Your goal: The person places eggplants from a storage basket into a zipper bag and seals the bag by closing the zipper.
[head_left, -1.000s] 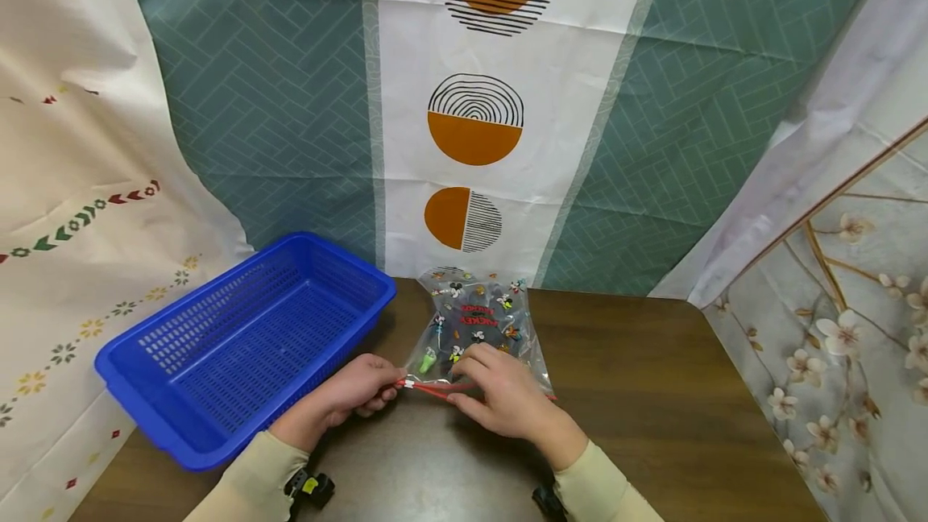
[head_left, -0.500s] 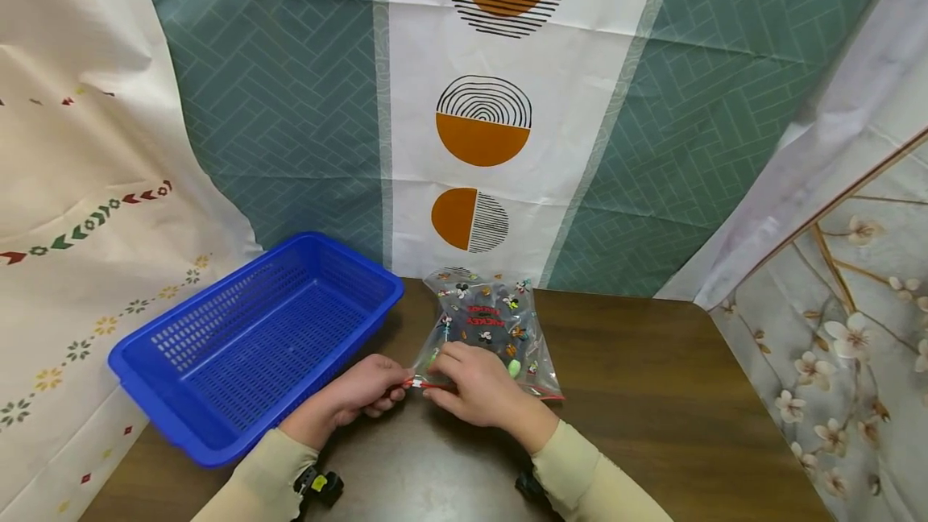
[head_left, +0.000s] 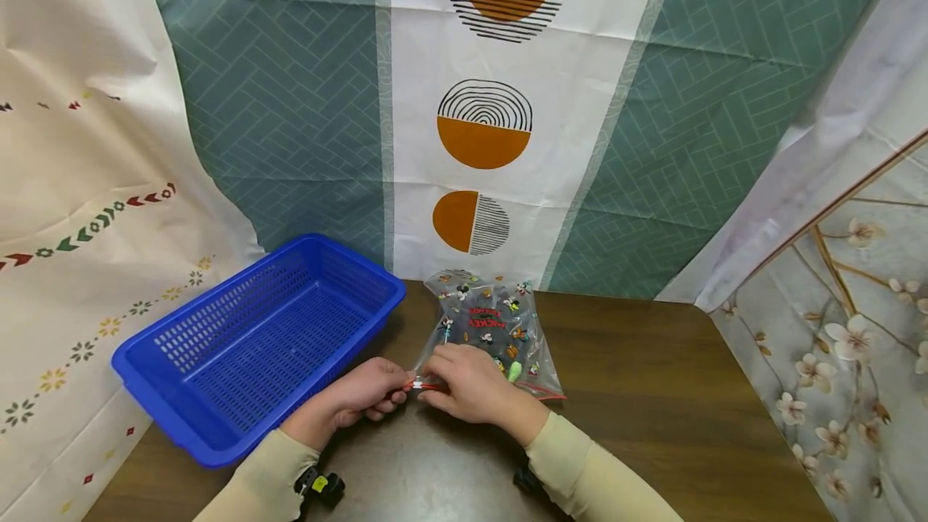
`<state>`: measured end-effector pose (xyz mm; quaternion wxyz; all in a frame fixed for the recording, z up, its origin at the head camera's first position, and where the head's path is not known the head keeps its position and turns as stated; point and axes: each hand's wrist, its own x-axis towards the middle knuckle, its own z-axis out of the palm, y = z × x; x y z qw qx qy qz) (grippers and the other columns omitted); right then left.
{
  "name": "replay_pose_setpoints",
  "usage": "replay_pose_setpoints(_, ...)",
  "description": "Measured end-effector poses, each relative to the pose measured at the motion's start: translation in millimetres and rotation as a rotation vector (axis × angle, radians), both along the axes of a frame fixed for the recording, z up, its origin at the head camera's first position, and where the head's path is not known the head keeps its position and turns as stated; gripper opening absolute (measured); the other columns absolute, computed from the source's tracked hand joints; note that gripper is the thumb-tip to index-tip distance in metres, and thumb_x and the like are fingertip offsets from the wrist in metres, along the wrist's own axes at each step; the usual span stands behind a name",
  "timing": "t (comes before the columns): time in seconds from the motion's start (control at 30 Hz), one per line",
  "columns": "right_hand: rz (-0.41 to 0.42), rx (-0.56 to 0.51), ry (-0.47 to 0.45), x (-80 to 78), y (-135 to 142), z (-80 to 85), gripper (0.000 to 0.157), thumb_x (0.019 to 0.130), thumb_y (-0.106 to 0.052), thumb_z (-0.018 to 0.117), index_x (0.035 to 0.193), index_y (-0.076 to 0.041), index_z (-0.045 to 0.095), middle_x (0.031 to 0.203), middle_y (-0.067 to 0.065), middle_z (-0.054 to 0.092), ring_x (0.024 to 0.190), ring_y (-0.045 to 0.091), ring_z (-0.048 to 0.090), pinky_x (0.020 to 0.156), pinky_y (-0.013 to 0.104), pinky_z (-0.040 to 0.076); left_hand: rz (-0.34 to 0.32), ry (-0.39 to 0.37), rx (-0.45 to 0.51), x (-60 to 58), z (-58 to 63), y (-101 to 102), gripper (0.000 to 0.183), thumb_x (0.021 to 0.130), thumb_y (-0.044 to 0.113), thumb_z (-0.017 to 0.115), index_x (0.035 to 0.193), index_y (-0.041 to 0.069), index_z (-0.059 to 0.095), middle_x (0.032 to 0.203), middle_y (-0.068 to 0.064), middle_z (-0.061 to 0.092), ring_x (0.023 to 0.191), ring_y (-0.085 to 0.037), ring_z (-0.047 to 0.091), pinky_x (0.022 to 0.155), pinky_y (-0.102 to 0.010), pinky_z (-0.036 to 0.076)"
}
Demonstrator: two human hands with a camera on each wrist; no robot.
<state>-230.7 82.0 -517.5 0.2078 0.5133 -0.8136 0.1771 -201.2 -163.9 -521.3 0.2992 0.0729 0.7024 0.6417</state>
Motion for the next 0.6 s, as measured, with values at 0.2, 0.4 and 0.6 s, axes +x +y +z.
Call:
replay_pose_setpoints(0.2,0.016,-0.004,0.041,-2.7,-2.7,-2.6,0.026,0.089,-0.033,0.095,0.101,-0.020,0.076,0.092,-0.010,0.066,0.079,0.008,0.061,0.070,0.030,0.053,-0.014,0.002,0.004,0.9,0.3,0.1,0.037,0.114,0.021,0.054,0.083,0.004,0.065,0.068,0.004,0.049,0.050,-0.004,0.030,0.043,-0.018,0.025)
replay_pose_setpoints(0.4,0.014,-0.013,0.062,-2.2,-3.5,-3.7,0.021,0.089,-0.027,0.094,0.097,-0.022,0.076,0.090,-0.011,0.064,0.078,0.005,0.061,0.069,0.028,0.053,-0.025,-0.003,0.018,0.1,0.0,0.5,0.035,0.113,0.019,0.055,0.087,0.001,0.067,0.068,0.004,0.048,0.050,-0.003,0.028,0.043,-0.018,0.024)
replay_pose_setpoints(0.6,0.030,-0.022,0.096,-1.9,-4.8,-4.6,0.019,0.087,-0.026,0.095,0.093,-0.022,0.077,0.088,-0.011,0.064,0.077,0.005,0.062,0.067,0.028,0.053,-0.027,-0.007,0.013,0.7,-0.7,-0.3,0.036,0.114,0.021,0.055,0.086,0.002,0.067,0.068,0.004,0.048,0.050,-0.003,0.028,0.043,-0.018,0.024)
